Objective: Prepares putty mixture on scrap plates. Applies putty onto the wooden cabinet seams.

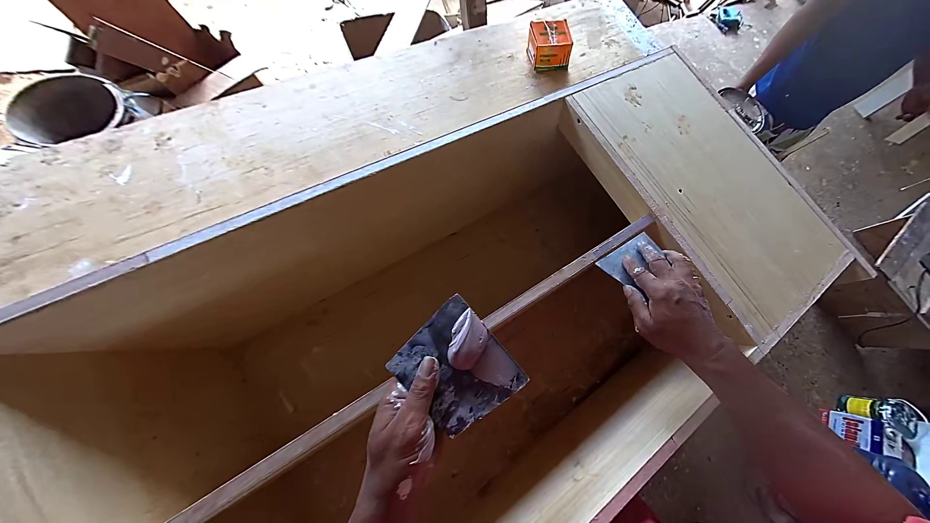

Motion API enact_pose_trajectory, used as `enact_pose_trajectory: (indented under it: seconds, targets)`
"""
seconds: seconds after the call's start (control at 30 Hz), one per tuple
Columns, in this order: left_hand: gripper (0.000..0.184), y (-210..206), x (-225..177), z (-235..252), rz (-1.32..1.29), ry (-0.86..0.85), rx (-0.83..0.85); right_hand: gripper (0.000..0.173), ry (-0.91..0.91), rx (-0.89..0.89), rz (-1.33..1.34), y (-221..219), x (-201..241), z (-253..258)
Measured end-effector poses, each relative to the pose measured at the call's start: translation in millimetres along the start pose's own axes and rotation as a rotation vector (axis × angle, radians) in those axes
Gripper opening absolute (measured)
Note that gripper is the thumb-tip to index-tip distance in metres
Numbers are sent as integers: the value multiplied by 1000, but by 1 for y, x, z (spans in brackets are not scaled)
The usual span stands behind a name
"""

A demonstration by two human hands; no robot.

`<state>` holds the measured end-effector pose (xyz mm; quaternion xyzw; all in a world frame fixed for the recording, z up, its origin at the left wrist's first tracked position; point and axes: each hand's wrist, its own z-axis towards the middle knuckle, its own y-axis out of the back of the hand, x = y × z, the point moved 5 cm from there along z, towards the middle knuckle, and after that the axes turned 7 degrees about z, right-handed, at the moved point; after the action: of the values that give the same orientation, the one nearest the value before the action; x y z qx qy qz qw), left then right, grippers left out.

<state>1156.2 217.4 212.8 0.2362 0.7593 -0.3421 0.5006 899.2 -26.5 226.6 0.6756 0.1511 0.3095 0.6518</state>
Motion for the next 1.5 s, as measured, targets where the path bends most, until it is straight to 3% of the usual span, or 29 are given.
enact_pose_trajectory:
  seconds: [0.17,0.3,0.43,0.57,0.77,1.0,1.2,1.33,1.5]
  targets:
    - [22,2,4,-3,-2,3,-16,50,-1,18,-16,-11,0,21]
    - [22,4,5,-8,-30,18,-2,48,-2,93,-8,-4,-8,10]
    - [23,6,4,-11,-53,21,9,49,6,3,-11,8,-14,8]
    - [23,6,2,-16,-30,25,-3,50,4,7,-20,-8,-14,23]
    - [22,10,-2,-24,-38,23,-19,46,-52,68,-4,1,-17,-2]
    - [22,13,-2,-26,-65,11,6,51,23,-28,51,-22,30,3]
    - [22,22,-4,-35,-68,11,-3,46,-3,94,23,-12,27,-9]
    - [22,27,-4,-39,-77,14,-16,48,2,-13,28,-6,32,-4]
    - [21,30,-7,-43,-85,13,-22,48,-5,57,20,-25,32,2]
